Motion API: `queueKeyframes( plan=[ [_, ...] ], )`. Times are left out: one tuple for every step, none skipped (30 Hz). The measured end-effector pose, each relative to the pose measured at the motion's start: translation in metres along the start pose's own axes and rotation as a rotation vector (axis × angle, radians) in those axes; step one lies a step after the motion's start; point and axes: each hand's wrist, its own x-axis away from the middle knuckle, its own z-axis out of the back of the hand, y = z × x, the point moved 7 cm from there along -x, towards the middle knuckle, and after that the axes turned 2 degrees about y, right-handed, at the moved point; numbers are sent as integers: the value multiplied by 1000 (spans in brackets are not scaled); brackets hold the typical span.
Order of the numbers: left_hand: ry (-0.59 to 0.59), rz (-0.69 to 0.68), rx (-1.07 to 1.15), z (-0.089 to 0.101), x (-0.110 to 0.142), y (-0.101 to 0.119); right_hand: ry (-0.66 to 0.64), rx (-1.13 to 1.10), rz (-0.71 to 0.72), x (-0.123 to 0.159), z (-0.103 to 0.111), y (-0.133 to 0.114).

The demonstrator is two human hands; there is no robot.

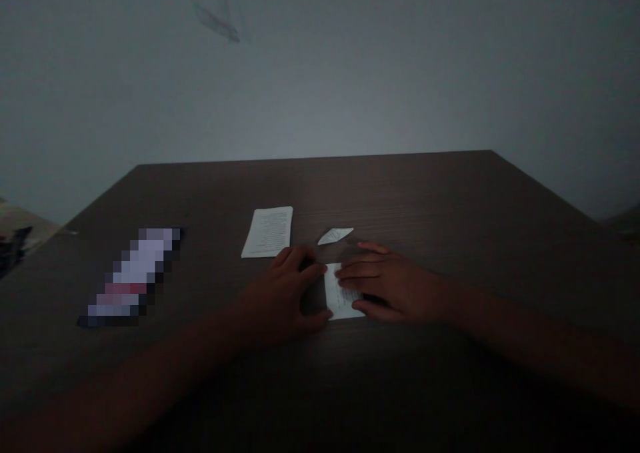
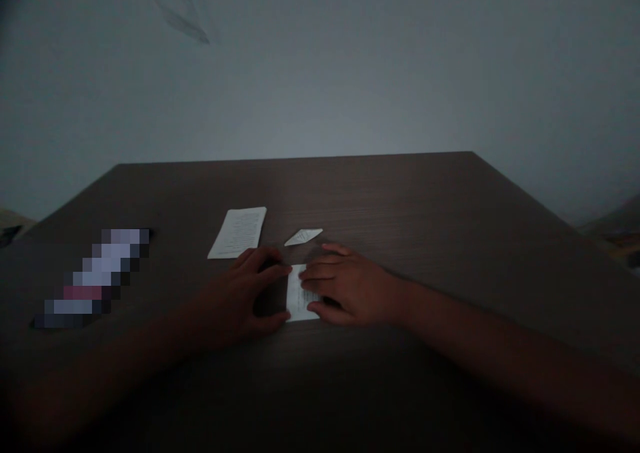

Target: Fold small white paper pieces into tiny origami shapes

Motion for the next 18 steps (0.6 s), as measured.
queueKeyframes(
  plan=[
    [-6, 2, -4, 0, 0, 0, 1, 9, 0, 0, 1, -1],
    [-13, 5, -8, 0, 0, 0, 5, 17, 4, -1, 2, -2],
    [-17, 9, -9, 0, 0, 0, 7, 23, 6, -1, 2, -3],
    [-22, 12, -9, 0, 0, 1, 6, 26, 6, -2, 2, -3],
    [-25, 14, -7, 0, 0, 1, 0, 26, 8, -3, 1, -4],
    [-25, 12, -6, 1, 0, 2, -10, 23, 16, -4, 0, -5],
    [-22, 11, -7, 2, 0, 3, -24, 19, 22, -5, -2, -5],
    [-17, 10, -9, 2, 0, 4, -42, 12, 28, -6, -3, -6],
    [-13, 9, -10, 3, 0, 4, -60, 3, 36, -6, -4, -7],
    [-9, 9, -11, 3, 0, 5, -70, -5, 43, -6, -5, -8],
    [-6, 11, -12, 3, -1, 5, -74, -11, 45, -6, -4, -9],
    [-9, 13, -10, 2, -1, 5, -75, -15, 39, -5, -2, -9],
    [-16, 17, -7, 2, -1, 4, -73, -17, 35, -5, -1, -10],
    [-25, 19, -4, 1, -1, 4, -68, -17, 33, -4, 2, -10],
    [-34, 23, 0, 0, -1, 3, -60, -16, 34, -3, 4, -11],
    [-37, 28, 1, -1, -1, 2, -52, -14, 35, -3, 6, -11],
    [-39, 30, 2, -2, -1, 1, -41, -13, 37, -3, 8, -11],
    [-35, 31, 2, -2, -1, 0, -27, -12, 45, -3, 9, -12]
  ],
)
